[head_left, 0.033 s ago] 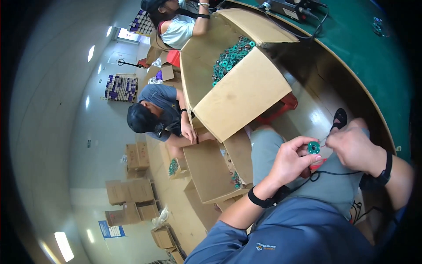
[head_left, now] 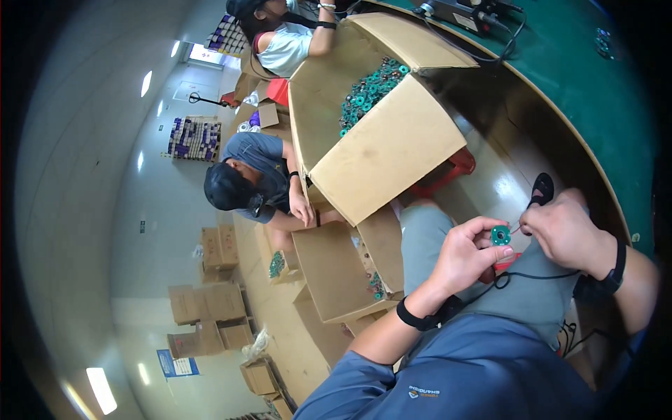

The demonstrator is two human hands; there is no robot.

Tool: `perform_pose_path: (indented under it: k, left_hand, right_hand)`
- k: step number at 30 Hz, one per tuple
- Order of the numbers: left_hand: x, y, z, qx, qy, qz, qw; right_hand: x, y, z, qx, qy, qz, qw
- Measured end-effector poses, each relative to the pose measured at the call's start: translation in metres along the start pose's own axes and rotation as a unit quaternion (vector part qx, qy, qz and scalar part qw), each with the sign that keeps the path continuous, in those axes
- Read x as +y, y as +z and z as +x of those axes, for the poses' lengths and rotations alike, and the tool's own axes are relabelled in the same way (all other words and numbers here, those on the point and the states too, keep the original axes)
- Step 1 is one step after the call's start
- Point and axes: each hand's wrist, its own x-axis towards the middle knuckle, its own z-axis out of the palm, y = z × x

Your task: Assembling wiring to small green plastic components at a factory workstation.

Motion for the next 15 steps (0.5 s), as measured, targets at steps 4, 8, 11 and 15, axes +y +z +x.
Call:
perform_pose_path:
  k: [4, 8, 11, 15]
  left_hand:
    - [-0.002, -0.004, 0.0, 0.024, -0.015, -0.014, 1.0]
    - [-0.002, -0.004, -0.002, 0.024, 0.009, 0.044, 0.999]
    - [0.004, -0.003, -0.002, 0.036, 0.057, 0.153, 0.986]
    - [0.012, 0.002, -0.003, -0.007, 0.02, 0.123, 0.992]
  right_hand:
    - [-0.006, -0.005, 0.002, 0.013, -0.047, -0.048, 0.998]
    - [-0.008, -0.006, 0.001, 0.037, -0.047, -0.059, 0.996]
    - [-0.013, -0.01, 0.003, -0.013, -0.042, -0.126, 0.991]
    - [-0.003, -0.001, 0.002, 0.022, -0.076, -0.022, 0.997]
